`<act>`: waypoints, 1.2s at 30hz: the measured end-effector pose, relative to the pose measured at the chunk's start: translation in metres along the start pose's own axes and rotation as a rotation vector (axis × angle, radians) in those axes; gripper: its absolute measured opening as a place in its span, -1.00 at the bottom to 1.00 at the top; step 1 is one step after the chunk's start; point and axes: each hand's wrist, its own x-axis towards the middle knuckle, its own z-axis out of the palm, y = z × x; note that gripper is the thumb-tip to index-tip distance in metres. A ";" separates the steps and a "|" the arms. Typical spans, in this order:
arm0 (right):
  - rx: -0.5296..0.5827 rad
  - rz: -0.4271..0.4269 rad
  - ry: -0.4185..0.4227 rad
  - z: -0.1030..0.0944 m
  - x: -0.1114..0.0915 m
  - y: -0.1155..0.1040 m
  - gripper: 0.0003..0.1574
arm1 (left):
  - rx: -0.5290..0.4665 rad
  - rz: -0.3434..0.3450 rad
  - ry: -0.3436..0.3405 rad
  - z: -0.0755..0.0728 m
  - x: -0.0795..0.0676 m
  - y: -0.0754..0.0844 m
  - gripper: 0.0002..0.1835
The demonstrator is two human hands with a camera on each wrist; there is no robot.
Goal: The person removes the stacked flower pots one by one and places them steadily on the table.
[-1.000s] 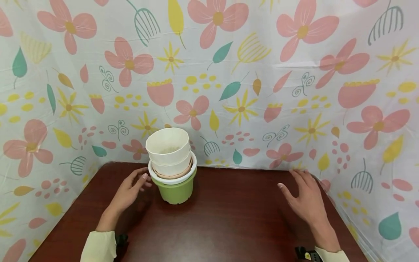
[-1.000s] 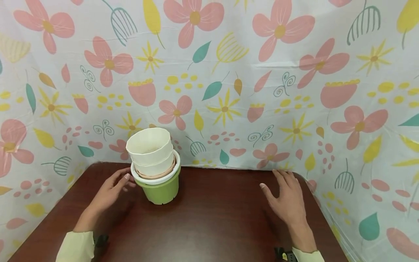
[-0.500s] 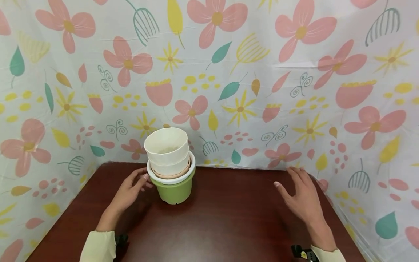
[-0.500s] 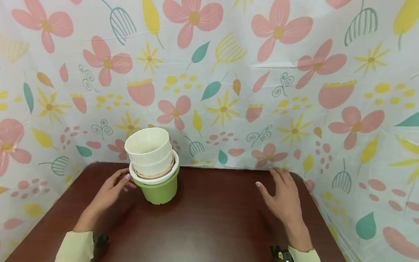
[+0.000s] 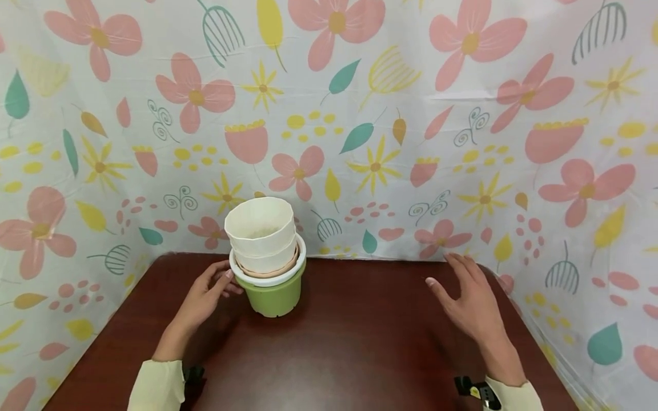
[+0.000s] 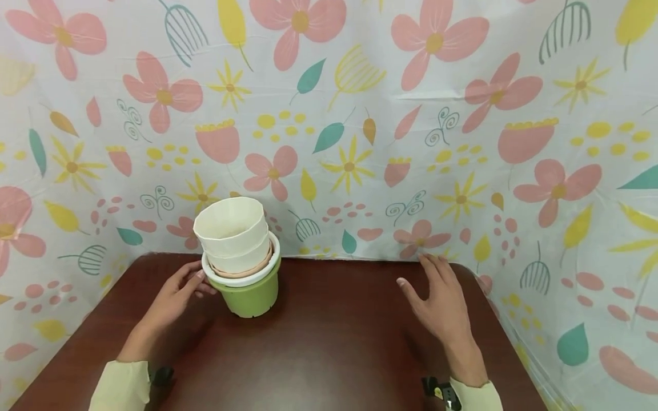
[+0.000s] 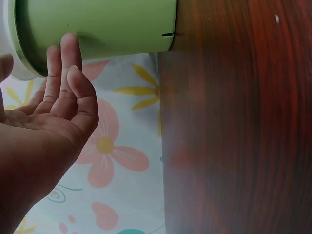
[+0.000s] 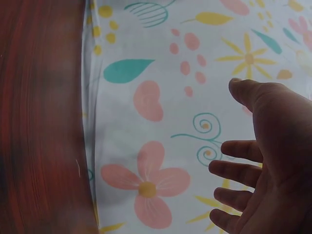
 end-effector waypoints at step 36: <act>0.031 -0.032 -0.002 0.003 0.006 -0.021 -0.09 | -0.015 0.022 0.025 0.005 0.008 -0.004 -0.44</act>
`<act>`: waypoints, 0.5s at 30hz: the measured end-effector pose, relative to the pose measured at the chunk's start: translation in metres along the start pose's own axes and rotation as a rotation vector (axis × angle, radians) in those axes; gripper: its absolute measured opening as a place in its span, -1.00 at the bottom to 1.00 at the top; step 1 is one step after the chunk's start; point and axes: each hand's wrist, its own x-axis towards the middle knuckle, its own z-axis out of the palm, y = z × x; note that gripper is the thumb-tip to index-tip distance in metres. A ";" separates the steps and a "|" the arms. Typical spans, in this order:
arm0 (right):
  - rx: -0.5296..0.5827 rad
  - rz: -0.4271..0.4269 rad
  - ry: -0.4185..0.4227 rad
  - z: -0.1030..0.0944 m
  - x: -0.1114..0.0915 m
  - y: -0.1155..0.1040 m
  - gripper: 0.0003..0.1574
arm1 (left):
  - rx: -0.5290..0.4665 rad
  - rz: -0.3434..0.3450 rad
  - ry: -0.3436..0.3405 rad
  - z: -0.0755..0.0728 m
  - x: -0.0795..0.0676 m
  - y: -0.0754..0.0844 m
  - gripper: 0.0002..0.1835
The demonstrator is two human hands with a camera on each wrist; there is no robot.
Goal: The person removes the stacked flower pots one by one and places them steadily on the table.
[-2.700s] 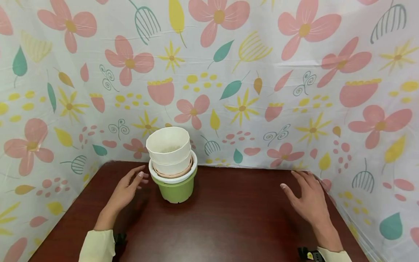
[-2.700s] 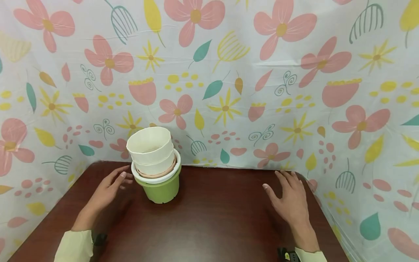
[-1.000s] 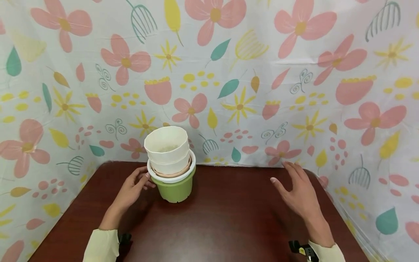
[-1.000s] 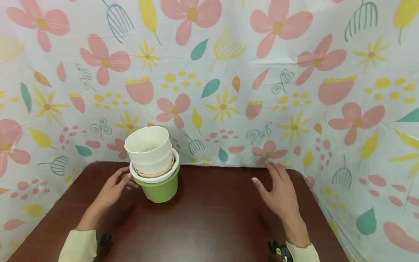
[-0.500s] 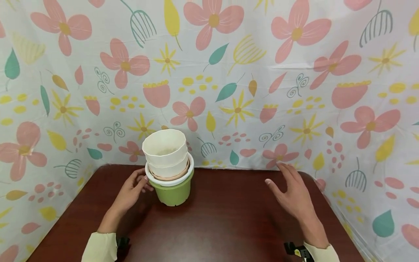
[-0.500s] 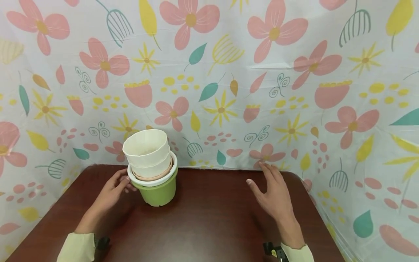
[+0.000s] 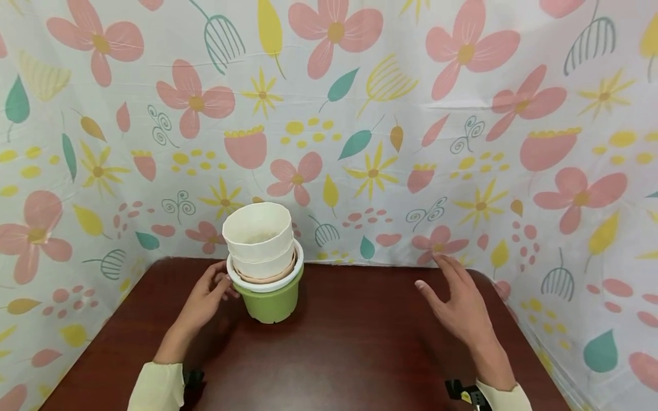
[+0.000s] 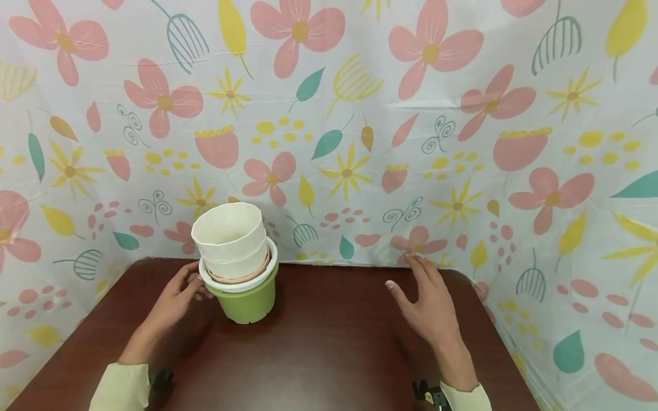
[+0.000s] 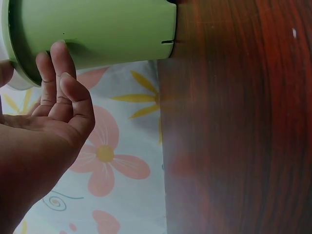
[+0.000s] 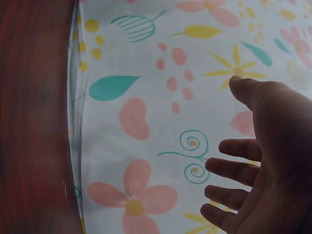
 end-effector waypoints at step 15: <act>0.017 0.005 0.000 -0.001 0.004 -0.011 -0.07 | -0.006 -0.006 -0.014 -0.001 0.003 0.000 -0.40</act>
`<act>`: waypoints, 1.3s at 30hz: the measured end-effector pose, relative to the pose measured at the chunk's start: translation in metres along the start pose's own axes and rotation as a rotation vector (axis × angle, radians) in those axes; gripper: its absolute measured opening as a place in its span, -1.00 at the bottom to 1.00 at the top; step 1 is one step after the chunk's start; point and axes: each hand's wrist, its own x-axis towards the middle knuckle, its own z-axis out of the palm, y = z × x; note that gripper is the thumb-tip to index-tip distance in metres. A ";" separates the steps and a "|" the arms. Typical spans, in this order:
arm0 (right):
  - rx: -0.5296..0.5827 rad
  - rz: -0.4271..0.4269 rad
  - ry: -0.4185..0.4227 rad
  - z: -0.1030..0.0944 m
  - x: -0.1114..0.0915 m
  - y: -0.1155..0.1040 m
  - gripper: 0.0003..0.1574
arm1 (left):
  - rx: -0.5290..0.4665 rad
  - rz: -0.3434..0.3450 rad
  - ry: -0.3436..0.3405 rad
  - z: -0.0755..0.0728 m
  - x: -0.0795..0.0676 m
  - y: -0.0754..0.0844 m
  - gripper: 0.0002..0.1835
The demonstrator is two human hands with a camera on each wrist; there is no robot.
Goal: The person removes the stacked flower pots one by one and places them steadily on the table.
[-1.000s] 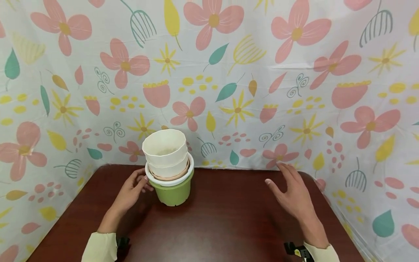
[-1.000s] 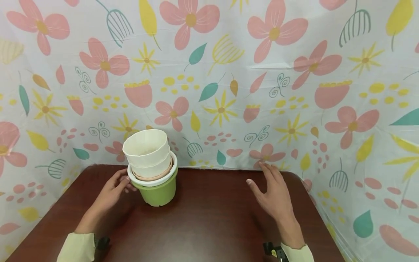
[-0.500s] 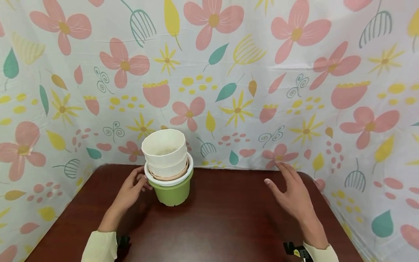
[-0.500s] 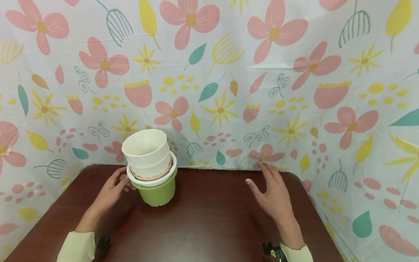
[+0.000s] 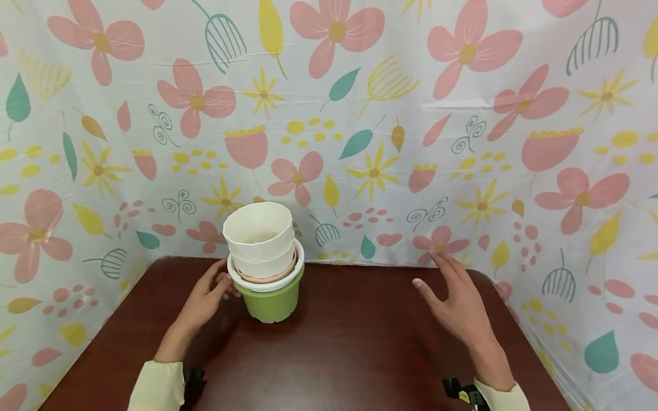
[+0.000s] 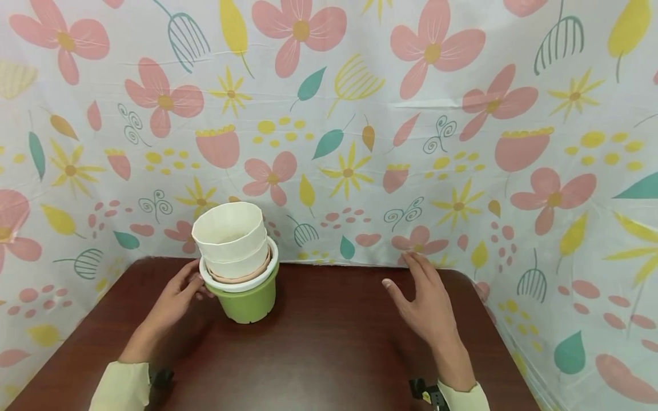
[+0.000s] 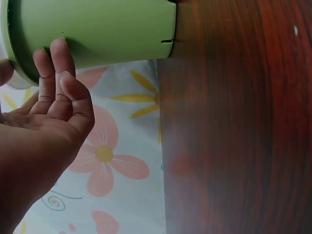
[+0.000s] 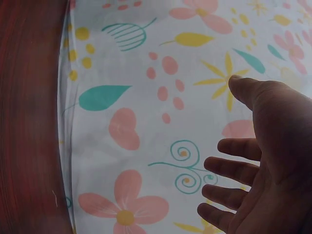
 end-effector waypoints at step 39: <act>0.057 -0.088 -0.013 0.007 0.012 -0.021 -0.07 | -0.059 0.090 0.032 0.000 0.000 0.003 -0.46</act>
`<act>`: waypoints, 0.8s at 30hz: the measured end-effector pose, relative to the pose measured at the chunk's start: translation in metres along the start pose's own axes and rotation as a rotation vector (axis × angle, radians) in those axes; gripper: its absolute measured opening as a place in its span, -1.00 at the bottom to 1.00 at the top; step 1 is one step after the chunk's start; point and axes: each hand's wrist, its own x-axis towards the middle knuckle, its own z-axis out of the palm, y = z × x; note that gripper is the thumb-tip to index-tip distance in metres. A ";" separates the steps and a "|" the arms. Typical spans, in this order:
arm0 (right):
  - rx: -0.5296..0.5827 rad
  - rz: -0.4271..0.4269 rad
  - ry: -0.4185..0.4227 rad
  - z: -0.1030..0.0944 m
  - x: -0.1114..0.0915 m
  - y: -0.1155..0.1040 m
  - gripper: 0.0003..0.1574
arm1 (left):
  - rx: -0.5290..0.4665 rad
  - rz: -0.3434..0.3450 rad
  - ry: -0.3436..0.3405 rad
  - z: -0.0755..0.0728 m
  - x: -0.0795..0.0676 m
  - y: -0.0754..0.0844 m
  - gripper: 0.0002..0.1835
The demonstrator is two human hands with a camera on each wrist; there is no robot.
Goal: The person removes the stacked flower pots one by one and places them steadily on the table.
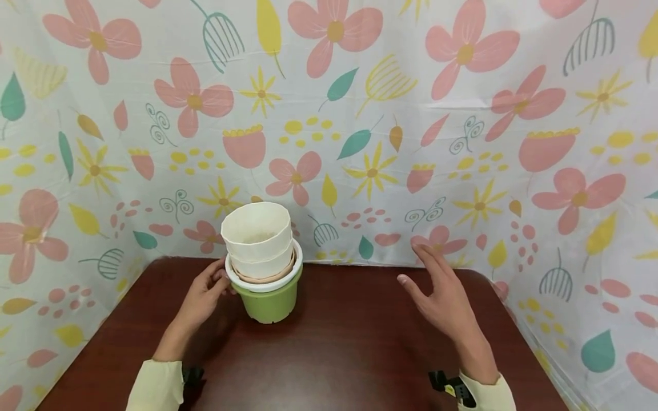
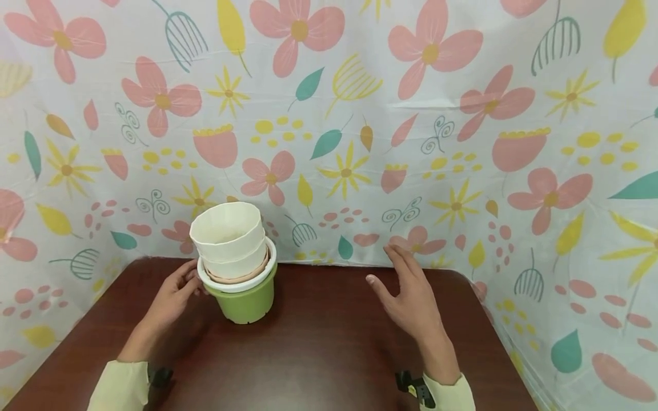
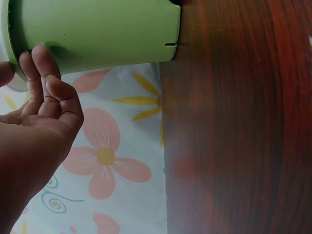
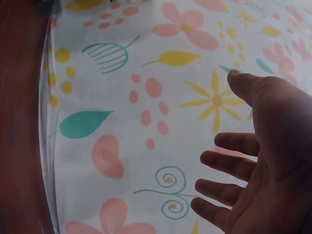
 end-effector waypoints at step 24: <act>0.011 -0.024 0.007 0.011 0.011 -0.014 -0.07 | 0.003 0.002 -0.005 -0.001 0.002 -0.004 -0.44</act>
